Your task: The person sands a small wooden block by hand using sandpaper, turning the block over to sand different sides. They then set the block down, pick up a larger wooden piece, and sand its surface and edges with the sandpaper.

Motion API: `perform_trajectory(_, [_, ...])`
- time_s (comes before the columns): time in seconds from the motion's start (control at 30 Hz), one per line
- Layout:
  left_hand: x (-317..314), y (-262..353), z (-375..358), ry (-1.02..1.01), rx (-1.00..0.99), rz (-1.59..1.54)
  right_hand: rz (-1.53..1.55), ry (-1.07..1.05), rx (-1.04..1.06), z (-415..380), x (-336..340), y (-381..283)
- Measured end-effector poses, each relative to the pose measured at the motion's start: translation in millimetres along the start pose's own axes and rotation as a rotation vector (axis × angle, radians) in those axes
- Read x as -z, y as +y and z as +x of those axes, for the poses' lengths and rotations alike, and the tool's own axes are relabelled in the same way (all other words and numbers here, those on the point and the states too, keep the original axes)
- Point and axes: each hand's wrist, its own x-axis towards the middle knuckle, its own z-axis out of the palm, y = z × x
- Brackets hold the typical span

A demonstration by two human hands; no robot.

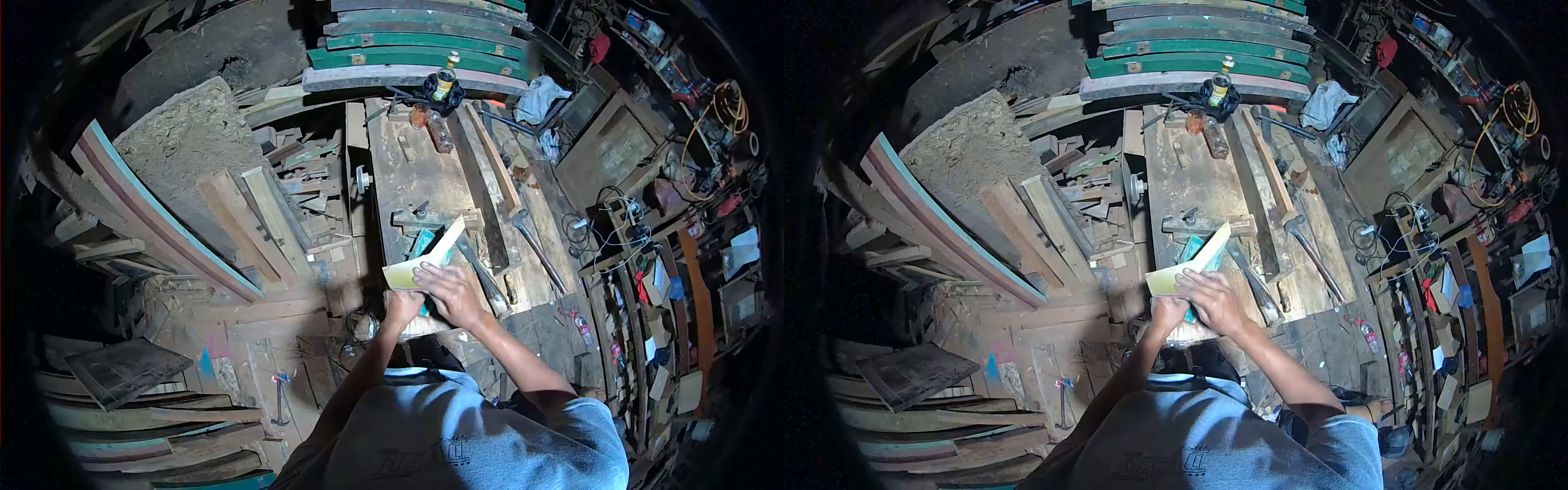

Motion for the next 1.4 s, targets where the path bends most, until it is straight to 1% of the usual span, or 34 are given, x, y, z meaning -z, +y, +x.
perform_trajectory(0.03, [-3, -6, -4, -0.03, 0.016, -0.008, -0.009, 0.003, -0.039, 3, 11, 12])
perform_trajectory(0.1, [1, 8, 5, -0.141, 0.148, -0.122, -0.128, 0.179, -0.239, 9, 12, 52])
perform_trajectory(0.13, [12, 30, 10, -0.176, 0.209, -0.077, -0.235, 0.307, -0.363, 13, 8, 66])
perform_trajectory(0.17, [9, 24, 7, -0.158, 0.186, -0.083, -0.215, 0.292, -0.328, 17, 7, 64])
perform_trajectory(0.23, [0, 0, 3, -0.12, 0.126, -0.09, -0.165, 0.071, -0.14, 18, 11, 25])
perform_trajectory(0.27, [5, -2, 1, -0.18, 0.134, 0.105, -0.039, 0.022, -0.024, 10, 7, 10])
perform_trajectory(0.3, [0, -1, -1, -0.004, -0.021, -0.01, 0.029, -0.022, 0.026, 5, 7, 6])
perform_trajectory(0.33, [-1, -2, 0, -0.067, 0.057, -0.005, -0.033, 0.022, -0.05, 6, 9, 14])
perform_trajectory(0.37, [7, 19, 8, -0.128, 0.14, -0.002, -0.095, 0.061, -0.126, 8, 13, 31])
perform_trajectory(0.4, [-6, -7, 2, -0.129, 0.136, -0.121, -0.102, 0.186, -0.206, 11, 14, 53])
perform_trajectory(0.43, [-3, -3, 0, -0.14, 0.157, -0.102, -0.231, 0.282, -0.324, 12, 11, 65])
perform_trajectory(0.5, [4, 9, 4, -0.158, 0.191, -0.061, -0.172, 0.192, -0.237, 19, 15, 44])
perform_trajectory(0.53, [3, 2, 5, -0.167, 0.14, -0.05, -0.103, 0.042, -0.16, 16, 13, 27])
perform_trajectory(0.57, [0, -7, 1, -0.148, 0.116, -0.05, -0.061, -0.033, -0.026, 11, 14, 11])
perform_trajectory(0.63, [-6, -20, -6, -0.124, 0.065, -0.055, -0.072, -0.071, 0.016, 4, 15, 26])
perform_trajectory(0.67, [6, 15, 8, -0.184, 0.194, -0.077, -0.092, 0.04, -0.095, 6, 17, 39])
perform_trajectory(0.7, [2, 4, 5, -0.194, 0.173, -0.103, -0.111, 0.152, -0.202, 9, 16, 55])
perform_trajectory(0.73, [-3, -6, 3, -0.2, 0.188, -0.065, -0.196, 0.222, -0.31, 9, 13, 68])
perform_trajectory(0.77, [-4, -8, 2, -0.202, 0.204, -0.027, -0.199, 0.275, -0.314, 16, 14, 58])
perform_trajectory(0.83, [-1, -7, 3, -0.178, 0.171, -0.066, -0.13, 0.08, -0.151, 12, 7, 29])
perform_trajectory(0.87, [7, -2, 2, -0.206, 0.183, 0.046, -0.048, 0.019, -0.032, 8, 6, 13])
perform_trajectory(0.9, [9, 3, 5, -0.197, 0.19, 0.026, -0.045, -0.024, 0.041, 6, 12, 7])
perform_trajectory(0.97, [8, 17, 8, -0.182, 0.208, -0.022, -0.124, 0.043, -0.136, 5, 11, 41])
perform_trajectory(1.0, [3, 10, 5, -0.172, 0.229, -0.123, -0.129, 0.182, -0.248, 10, 17, 60])
perform_trajectory(1.03, [2, 10, 3, -0.158, 0.215, -0.135, -0.219, 0.299, -0.318, 14, 18, 68])
perform_trajectory(1.1, [3, 9, 6, -0.126, 0.174, -0.153, -0.198, 0.213, -0.219, 17, 16, 50])
perform_trajectory(1.13, [4, 8, 10, -0.112, 0.148, -0.128, -0.087, 0.097, -0.157, 15, 10, 30])
perform_trajectory(1.17, [4, 5, 7, -0.103, 0.132, -0.104, 0.039, 0.013, -0.027, 10, 9, 15])
perform_trajectory(1.23, [2, -1, 0, -0.099, 0.095, -0.059, -0.011, -0.006, 0.027, 6, 15, 26])
perform_trajectory(1.27, [3, 6, 2, -0.132, 0.14, -0.064, -0.053, 0.042, -0.115, 8, 15, 44])
perform_trajectory(1.3, [7, 17, 7, -0.161, 0.188, -0.067, -0.085, 0.22, -0.201, 14, 17, 58])
perform_trajectory(1.33, [12, 26, 11, -0.187, 0.235, -0.068, -0.144, 0.255, -0.245, 15, 16, 66])
perform_trajectory(1.37, [11, 24, 8, -0.172, 0.212, -0.052, -0.205, 0.29, -0.288, 17, 16, 69])
perform_trajectory(1.4, [8, 16, 6, -0.157, 0.183, -0.035, -0.148, 0.234, -0.228, 19, 13, 53])
